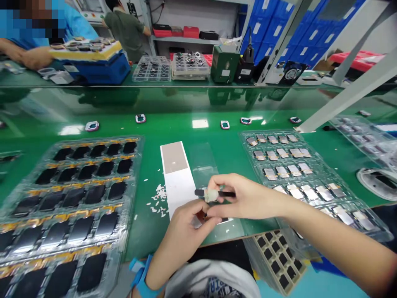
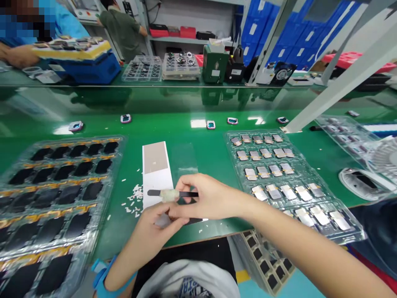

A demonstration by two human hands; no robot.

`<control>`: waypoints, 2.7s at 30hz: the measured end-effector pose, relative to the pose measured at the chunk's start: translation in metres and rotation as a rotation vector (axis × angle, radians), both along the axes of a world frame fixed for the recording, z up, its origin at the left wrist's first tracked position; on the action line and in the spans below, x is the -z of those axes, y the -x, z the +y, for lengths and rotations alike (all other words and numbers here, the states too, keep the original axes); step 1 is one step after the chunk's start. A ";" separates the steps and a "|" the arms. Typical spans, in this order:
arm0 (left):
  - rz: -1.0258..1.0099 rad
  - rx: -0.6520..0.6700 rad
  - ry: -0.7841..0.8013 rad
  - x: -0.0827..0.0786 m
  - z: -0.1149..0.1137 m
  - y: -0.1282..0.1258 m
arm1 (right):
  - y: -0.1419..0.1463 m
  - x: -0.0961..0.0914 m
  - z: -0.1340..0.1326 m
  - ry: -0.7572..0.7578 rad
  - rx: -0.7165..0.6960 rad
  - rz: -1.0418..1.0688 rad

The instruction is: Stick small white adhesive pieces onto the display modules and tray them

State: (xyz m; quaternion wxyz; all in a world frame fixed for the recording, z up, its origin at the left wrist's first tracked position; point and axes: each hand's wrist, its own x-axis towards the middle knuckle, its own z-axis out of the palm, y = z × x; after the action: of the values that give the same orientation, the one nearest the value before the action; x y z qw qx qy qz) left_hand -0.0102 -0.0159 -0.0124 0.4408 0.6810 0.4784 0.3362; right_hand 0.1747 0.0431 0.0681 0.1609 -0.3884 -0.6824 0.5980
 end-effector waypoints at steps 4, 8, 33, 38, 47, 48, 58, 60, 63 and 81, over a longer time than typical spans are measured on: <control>-0.067 0.055 -0.084 0.000 -0.003 0.007 | -0.022 -0.002 -0.022 -0.291 0.287 0.051; -0.064 0.278 -0.338 0.000 -0.004 0.012 | -0.032 0.029 -0.052 -0.580 0.587 0.044; 0.325 0.336 -0.531 0.003 -0.001 0.008 | -0.003 0.103 -0.077 -0.434 0.749 0.164; 0.317 0.335 -0.530 0.005 -0.002 0.008 | -0.001 0.103 -0.077 -0.442 0.767 0.155; 0.183 0.225 -0.467 0.007 -0.003 0.008 | -0.005 0.096 -0.075 -0.196 0.947 0.429; 0.147 0.195 -0.447 0.006 -0.003 0.008 | -0.004 0.094 -0.076 -0.171 0.961 0.484; 0.100 0.032 -0.312 0.000 -0.003 0.005 | 0.031 0.068 -0.093 -0.243 1.050 0.591; 0.129 0.043 -0.279 -0.004 -0.003 0.003 | 0.035 0.067 -0.091 -0.299 1.033 0.618; 0.180 0.093 -0.231 -0.008 0.000 0.000 | 0.040 0.065 -0.087 -0.382 1.010 0.666; 0.145 0.064 -0.100 -0.005 0.004 -0.006 | 0.054 0.075 -0.080 -0.530 0.996 0.590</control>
State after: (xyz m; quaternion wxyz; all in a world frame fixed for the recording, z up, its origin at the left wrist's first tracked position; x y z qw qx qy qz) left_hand -0.0039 -0.0118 -0.0077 0.3810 0.7397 0.4695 0.2955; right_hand 0.1208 -0.0365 -0.0066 0.6916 -0.4250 -0.4717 0.3444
